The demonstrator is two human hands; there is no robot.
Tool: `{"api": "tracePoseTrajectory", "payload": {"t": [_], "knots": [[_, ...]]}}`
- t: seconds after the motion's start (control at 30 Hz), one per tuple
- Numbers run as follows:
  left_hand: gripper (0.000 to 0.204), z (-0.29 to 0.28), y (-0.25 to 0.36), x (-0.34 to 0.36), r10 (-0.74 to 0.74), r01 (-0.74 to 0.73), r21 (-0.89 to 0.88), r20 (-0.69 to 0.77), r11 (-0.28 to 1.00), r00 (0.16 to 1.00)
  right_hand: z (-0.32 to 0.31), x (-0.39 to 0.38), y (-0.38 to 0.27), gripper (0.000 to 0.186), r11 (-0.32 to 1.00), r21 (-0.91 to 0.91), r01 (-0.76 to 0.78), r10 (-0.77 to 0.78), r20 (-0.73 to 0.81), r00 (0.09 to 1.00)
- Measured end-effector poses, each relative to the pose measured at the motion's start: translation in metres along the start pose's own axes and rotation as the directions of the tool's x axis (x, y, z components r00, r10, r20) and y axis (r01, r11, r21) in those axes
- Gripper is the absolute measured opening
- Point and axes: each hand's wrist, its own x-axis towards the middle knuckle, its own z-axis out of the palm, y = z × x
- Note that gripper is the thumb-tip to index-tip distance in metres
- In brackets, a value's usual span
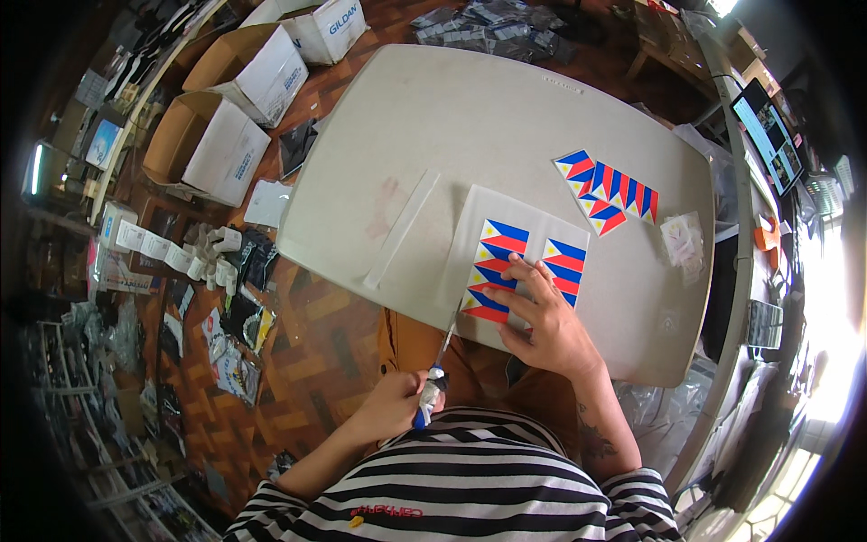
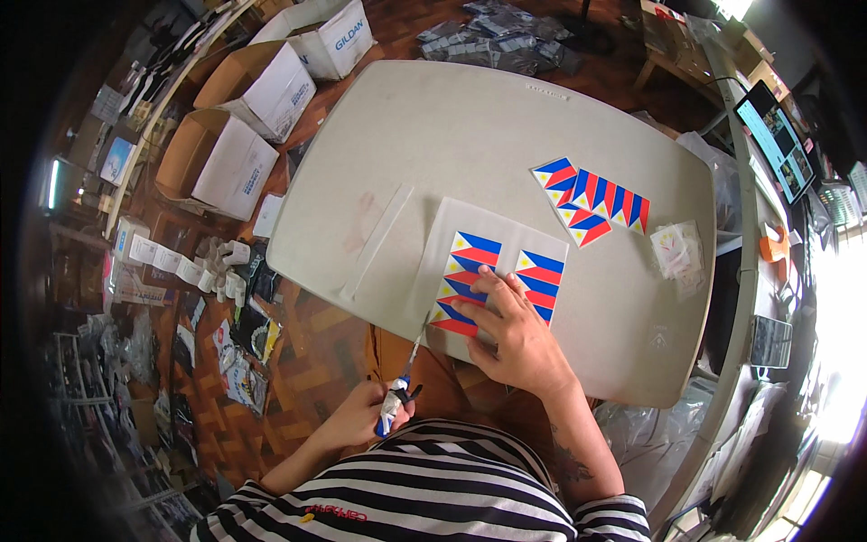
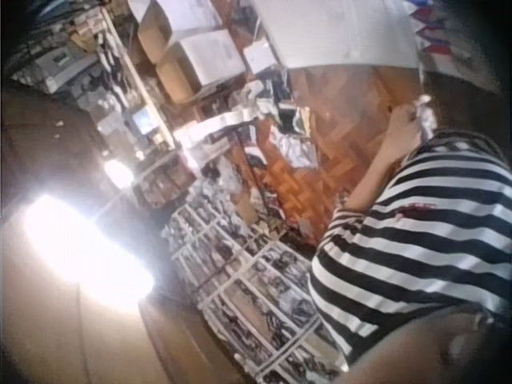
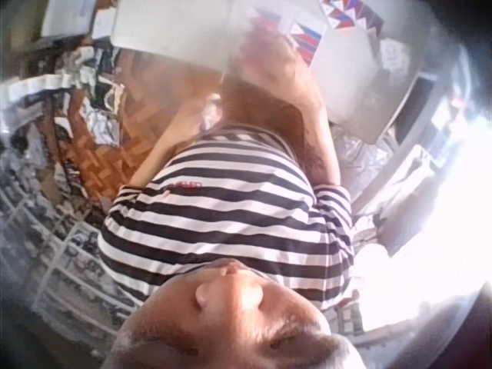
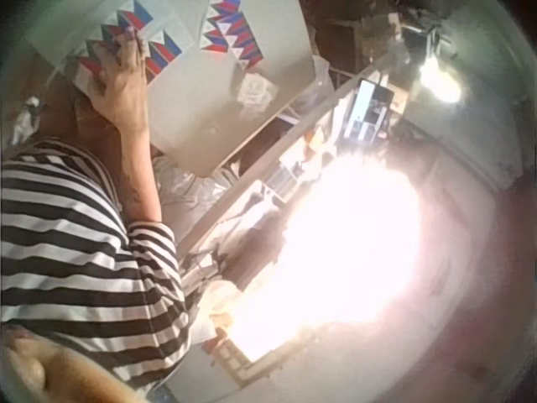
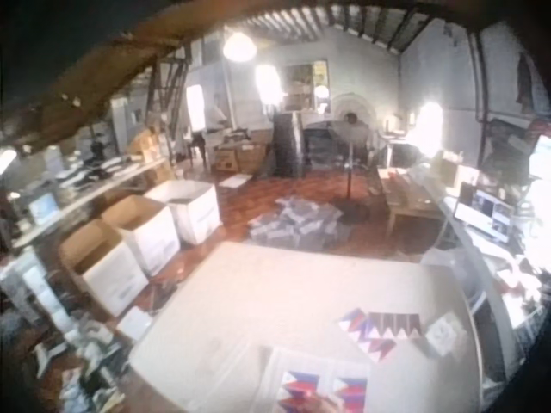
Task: The person uses scissors to cut small stickers from a sheet and places them into small plastic bags. They then cut larger flag-shaped stickers from a sheet and place them on the table.
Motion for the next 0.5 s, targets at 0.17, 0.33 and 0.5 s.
{"api": "tracePoseTrajectory", "payload": {"t": [0.17, 0.33, 0.5], "knots": [[0.017, 0.004, -0.001, 0.006, 0.011, -0.010, 0.039, -0.023, 0.999, 1.000, -0.001, 0.000, -0.001, 0.042, 1.000, 0.012, -0.016, 0.016, 0.015, 1.000], [0.020, 0.001, 0.001, 0.005, 0.090, -0.093, 0.158, 0.027, 0.983, 0.996, 0.013, 0.005, -0.006, 0.034, 0.997, -0.062, -0.034, 0.025, -0.140, 0.990], [0.023, 0.001, -0.003, 0.005, 0.156, -0.158, 0.140, 0.023, 0.977, 0.987, 0.041, 0.012, -0.009, 0.039, 0.981, -0.128, -0.146, 0.106, -0.279, 0.954]]}}
